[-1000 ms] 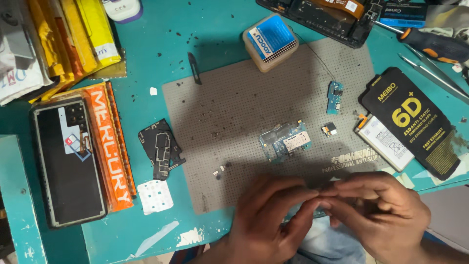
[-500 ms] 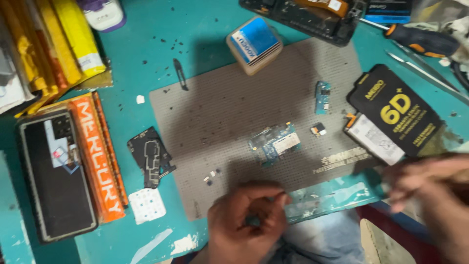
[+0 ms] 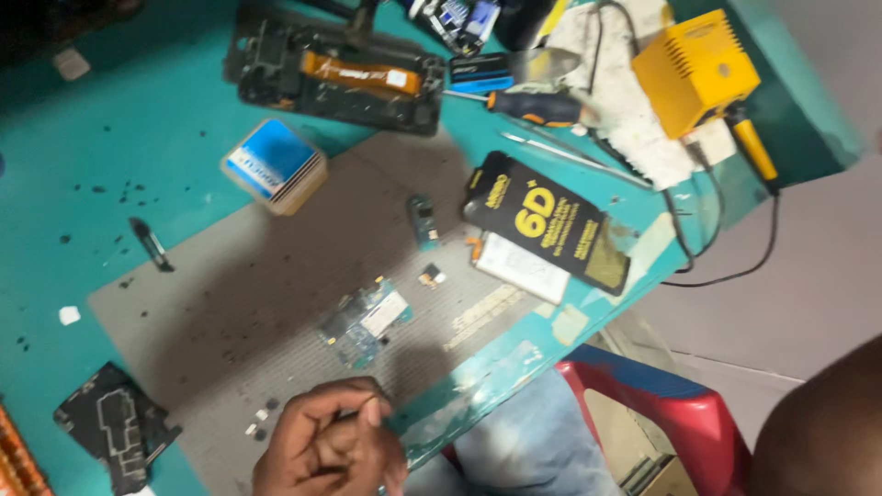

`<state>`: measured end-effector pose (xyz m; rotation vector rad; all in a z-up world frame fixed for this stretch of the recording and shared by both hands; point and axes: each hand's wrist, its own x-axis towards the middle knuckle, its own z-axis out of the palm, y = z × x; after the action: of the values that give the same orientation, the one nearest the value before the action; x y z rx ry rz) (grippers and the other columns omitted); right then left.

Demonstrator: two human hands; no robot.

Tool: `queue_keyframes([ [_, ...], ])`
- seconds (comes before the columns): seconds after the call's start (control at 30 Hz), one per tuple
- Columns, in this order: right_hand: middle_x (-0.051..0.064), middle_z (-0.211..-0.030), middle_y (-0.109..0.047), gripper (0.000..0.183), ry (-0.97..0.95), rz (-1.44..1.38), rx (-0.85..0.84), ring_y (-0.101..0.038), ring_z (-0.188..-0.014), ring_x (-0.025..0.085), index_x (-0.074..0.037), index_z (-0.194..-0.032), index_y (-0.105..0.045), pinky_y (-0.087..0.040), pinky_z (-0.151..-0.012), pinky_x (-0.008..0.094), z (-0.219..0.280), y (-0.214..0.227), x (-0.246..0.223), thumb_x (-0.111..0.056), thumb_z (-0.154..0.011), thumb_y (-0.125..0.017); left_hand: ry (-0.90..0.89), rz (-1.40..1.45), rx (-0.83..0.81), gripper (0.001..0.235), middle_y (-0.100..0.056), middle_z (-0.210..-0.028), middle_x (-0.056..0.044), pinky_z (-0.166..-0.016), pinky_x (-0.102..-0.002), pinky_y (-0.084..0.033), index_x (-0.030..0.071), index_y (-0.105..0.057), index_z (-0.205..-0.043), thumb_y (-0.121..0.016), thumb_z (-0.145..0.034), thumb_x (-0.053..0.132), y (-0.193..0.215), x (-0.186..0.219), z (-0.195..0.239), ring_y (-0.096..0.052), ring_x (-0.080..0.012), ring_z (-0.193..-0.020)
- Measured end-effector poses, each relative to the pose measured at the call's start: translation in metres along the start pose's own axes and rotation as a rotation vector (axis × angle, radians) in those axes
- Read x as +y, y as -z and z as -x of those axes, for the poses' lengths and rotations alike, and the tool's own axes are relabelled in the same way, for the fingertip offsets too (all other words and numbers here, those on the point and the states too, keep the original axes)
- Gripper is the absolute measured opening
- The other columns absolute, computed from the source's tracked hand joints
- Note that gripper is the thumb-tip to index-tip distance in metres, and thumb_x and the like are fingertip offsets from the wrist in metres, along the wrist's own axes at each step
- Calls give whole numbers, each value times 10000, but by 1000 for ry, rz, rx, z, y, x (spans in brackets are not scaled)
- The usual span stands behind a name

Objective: The person handles a small electronic component and then uses a soldering iron to work on a circuit board placed on a gray anti-static mat. The workspace contains various phone parts and tools.

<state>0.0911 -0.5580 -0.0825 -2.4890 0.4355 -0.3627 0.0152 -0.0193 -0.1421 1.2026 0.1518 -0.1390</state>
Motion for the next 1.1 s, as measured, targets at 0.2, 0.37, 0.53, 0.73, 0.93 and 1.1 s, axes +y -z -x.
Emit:
queue_keyframes([
  [0.2,146,-1000,-745,261,161,363,166,-710,-794,250,-32,-1158,-770,-578,-757,369,-4,-32,-49,-269,-1048,-758,-31,-241,157,161,-775,-825,-202,-334,-265,-539,-81,-578,-998,-658,-862,-52,-15,6,3,-685,-137,-422],
  [0.37,98,-899,-755,212,124,802,230,-688,-717,298,-177,-1096,-827,-545,-674,407,11,-45,-91,-364,-998,-836,-48,-286,163,183,-775,-738,-170,-337,-266,-550,-96,-593,-1015,-654,-853,-37,-15,10,4,-691,-130,-422],
  [0.53,42,-881,-705,156,312,825,359,-666,-700,271,-153,-980,-802,-497,-598,388,18,-43,-103,-295,-943,-858,-49,-239,113,174,-753,-644,-181,-371,-263,-537,-112,-616,-1037,-668,-883,-52,-15,13,2,-678,-127,-430],
  [0.73,34,-824,-635,134,551,980,393,-634,-682,223,-136,-881,-732,-482,-604,338,11,-42,-61,-240,-931,-799,-15,-288,236,109,-764,-672,-186,-350,-271,-521,-120,-662,-940,-687,-857,-55,-24,20,1,-670,-134,-433],
  [0.93,40,-855,-629,162,591,1058,366,-633,-715,201,-107,-823,-654,-486,-615,323,-6,-50,-43,-205,-940,-709,-2,-202,243,121,-752,-703,-172,-355,-254,-475,-122,-665,-960,-689,-869,-47,-30,24,3,-622,-118,-432],
  [1.1,71,-792,-610,219,578,1117,304,-644,-726,225,-80,-808,-658,-510,-603,334,6,-36,-39,-202,-983,-706,-52,-199,165,127,-742,-688,-149,-363,-240,-474,-101,-670,-994,-691,-891,-29,-26,25,4,-628,-103,-447],
])
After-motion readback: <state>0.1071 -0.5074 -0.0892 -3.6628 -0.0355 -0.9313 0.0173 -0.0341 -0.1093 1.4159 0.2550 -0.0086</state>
